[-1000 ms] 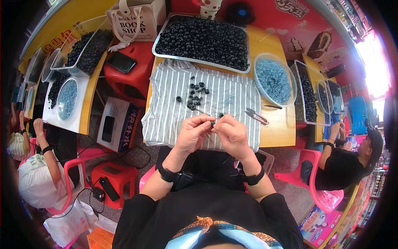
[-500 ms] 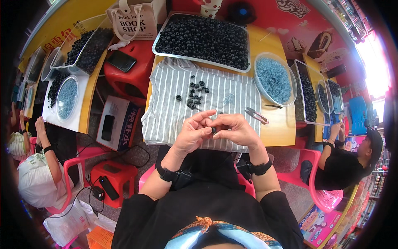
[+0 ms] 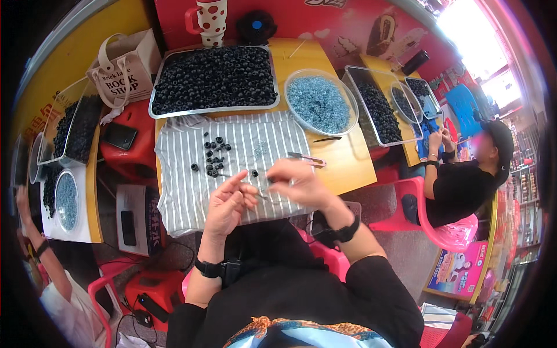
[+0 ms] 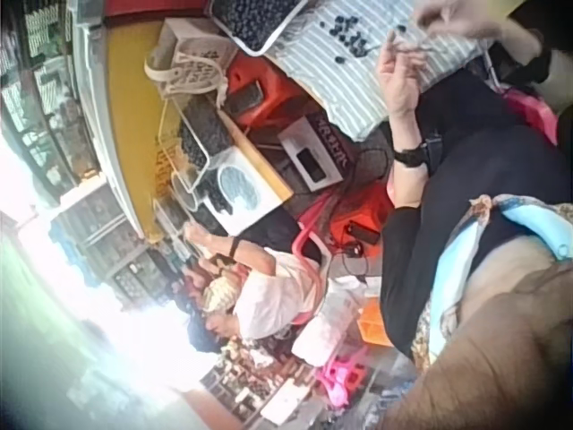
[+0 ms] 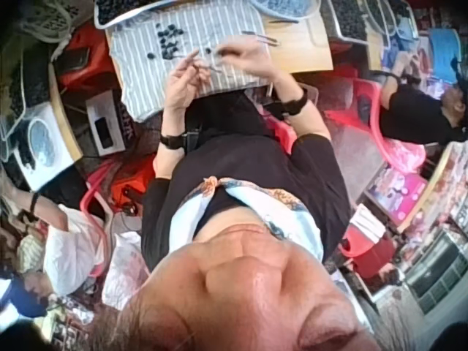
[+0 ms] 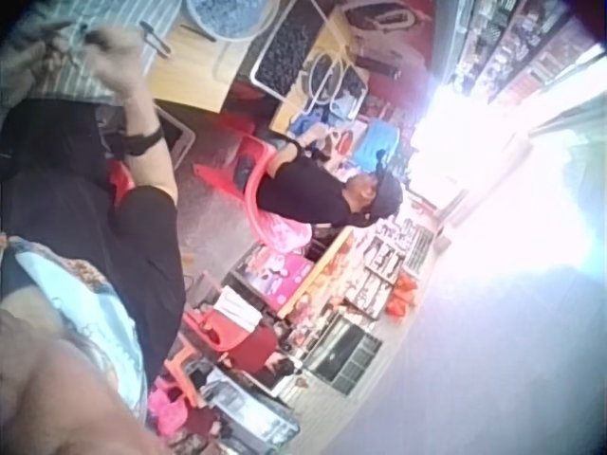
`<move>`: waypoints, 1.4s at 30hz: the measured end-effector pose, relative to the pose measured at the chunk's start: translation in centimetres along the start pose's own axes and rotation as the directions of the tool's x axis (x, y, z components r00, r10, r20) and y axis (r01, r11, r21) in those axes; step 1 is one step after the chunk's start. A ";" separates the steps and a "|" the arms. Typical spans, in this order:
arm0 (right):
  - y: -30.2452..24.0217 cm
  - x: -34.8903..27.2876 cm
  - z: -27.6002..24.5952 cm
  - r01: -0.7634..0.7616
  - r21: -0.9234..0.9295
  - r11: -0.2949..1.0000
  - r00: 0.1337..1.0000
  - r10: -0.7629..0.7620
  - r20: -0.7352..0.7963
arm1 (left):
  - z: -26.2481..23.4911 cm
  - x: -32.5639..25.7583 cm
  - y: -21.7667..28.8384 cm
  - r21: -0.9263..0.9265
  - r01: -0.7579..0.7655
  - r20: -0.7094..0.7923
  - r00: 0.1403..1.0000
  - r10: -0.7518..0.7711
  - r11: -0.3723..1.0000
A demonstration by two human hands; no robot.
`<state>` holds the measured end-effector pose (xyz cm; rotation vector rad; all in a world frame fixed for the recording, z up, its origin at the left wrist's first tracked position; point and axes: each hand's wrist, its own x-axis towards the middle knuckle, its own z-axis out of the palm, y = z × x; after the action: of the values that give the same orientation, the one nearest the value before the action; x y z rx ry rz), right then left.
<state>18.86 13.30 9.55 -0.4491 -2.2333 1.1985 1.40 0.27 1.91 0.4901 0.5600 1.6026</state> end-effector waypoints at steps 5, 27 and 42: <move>1.5 -1.4 -11.9 -0.306 -0.480 0.822 0.731 -0.120 -0.671 | -1.0 -0.2 0.5 -0.090 -0.105 -0.072 0.993 0.098 0.990; 1.1 2.2 3.3 -0.157 -0.078 0.984 0.985 0.162 0.064 | 0.7 0.5 0.1 -0.041 -0.147 -0.204 0.970 0.135 0.988; -0.4 0.7 4.3 -0.096 -0.062 0.993 0.986 0.087 -0.139 | -1.9 0.0 -0.8 -0.065 -0.110 -0.066 0.992 0.105 0.992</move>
<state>15.69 10.67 8.20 -0.6480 -2.1613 1.1043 0.82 0.21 -0.09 0.4261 0.5313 1.7389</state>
